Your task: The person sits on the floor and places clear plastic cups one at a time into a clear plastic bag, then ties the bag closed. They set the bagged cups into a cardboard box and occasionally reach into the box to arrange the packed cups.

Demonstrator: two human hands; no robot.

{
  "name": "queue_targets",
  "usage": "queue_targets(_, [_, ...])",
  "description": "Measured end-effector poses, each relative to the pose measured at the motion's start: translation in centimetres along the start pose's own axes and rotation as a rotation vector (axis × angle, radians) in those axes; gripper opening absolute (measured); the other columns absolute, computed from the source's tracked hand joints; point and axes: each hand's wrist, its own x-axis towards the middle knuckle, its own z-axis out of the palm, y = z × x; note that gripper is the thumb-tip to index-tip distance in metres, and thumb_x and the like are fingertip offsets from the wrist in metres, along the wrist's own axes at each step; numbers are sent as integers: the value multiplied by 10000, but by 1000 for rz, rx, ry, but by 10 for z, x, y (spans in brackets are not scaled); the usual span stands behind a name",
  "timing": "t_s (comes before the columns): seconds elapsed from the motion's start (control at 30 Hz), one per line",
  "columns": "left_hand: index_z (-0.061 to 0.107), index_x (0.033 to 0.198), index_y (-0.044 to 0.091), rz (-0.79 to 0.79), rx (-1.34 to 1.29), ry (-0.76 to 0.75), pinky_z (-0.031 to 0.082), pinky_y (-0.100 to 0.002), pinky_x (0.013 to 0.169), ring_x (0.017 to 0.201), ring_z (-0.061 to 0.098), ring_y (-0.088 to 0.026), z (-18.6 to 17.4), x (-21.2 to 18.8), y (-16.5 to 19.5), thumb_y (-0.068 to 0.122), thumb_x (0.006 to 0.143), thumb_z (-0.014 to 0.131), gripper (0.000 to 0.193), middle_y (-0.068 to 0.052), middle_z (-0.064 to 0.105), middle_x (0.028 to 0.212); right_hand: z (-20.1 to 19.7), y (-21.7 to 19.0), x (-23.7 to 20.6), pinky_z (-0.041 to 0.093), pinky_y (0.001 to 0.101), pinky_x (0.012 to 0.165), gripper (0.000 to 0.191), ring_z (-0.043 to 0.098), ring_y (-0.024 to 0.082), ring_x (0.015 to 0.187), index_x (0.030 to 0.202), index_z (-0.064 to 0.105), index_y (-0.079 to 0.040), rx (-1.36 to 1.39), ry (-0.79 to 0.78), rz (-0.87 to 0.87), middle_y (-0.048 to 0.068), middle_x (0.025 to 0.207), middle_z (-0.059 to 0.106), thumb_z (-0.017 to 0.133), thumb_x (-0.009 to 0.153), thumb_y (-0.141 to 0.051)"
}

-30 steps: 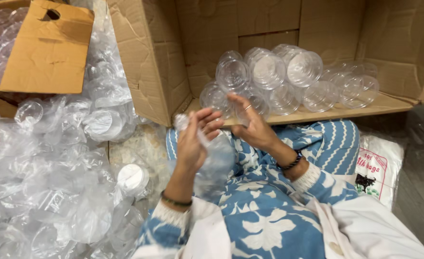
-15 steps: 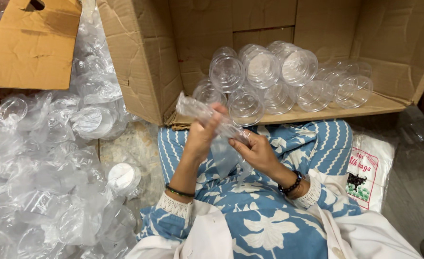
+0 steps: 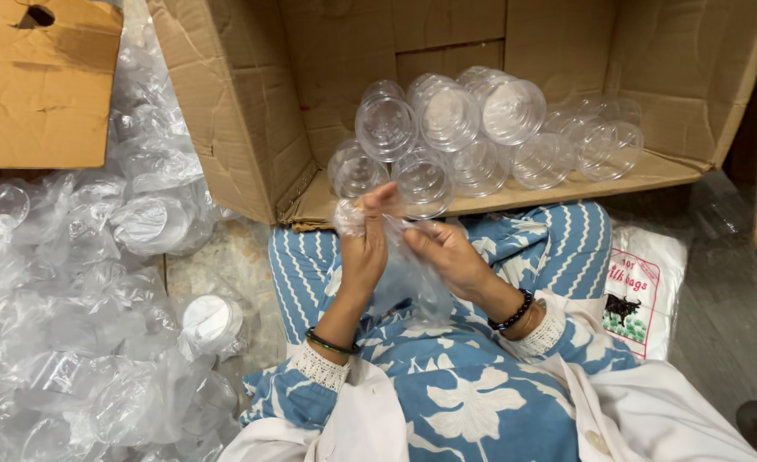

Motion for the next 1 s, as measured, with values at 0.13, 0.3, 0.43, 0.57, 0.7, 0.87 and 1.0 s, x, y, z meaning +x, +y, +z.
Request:
queue_targets(0.13, [764,1224,-2,-311,162,42,487,-325,751,843,603,-191,-5,-6,-15,346,1099,550,427,-139,682,947,0,-5,4,524,256,827,126,629,80,860,1098,703,-58,231,139,-73,-4,976,701,690,1007,-144])
queue_targets(0.3, [693,1129,11,-375,-123,-167,525,-235,714,839,653,-63,-10,-12,-25,345,925,748,396,25,733,956,-1,-29,-10,556,273,826,195,672,84,887,1101,700,-117,279,180,18,-15,977,727,667,909,-128])
queue_targets(0.43, [798,1140,31,-454,4,-308,374,-252,589,670,453,-81,-6,-14,-21,328,960,745,351,35,540,717,-8,-37,-5,575,284,923,189,710,124,976,1078,703,-53,107,36,-39,54,1022,758,646,971,-198])
queue_targets(0.57, [791,1052,32,-427,120,-329,445,-228,612,696,561,-76,-10,-15,-12,324,953,743,313,51,658,734,-26,-37,8,555,263,845,124,673,102,917,1066,722,-28,-20,183,-153,45,1013,734,722,1005,-136])
queue_targets(0.7, [729,1007,18,-285,15,-255,516,-217,691,821,650,-87,-16,-15,-7,255,926,779,255,35,699,879,-36,-30,2,552,230,754,144,677,83,839,1051,743,-28,-190,241,-182,37,944,751,743,930,-107])
queue_targets(0.87, [701,1017,39,-606,-334,-166,473,-221,662,779,591,-72,-1,-15,-12,209,882,803,240,14,689,883,-23,-18,-11,483,213,688,116,590,57,773,1024,769,22,-365,283,-191,18,871,706,740,1015,-91])
queue_targets(1.0, [750,964,14,-524,-146,-145,468,-210,645,733,573,-56,8,-21,-15,249,922,780,240,8,688,827,-17,-26,-16,512,201,704,138,628,48,792,1062,763,1,-333,285,-229,0,888,725,726,963,-88])
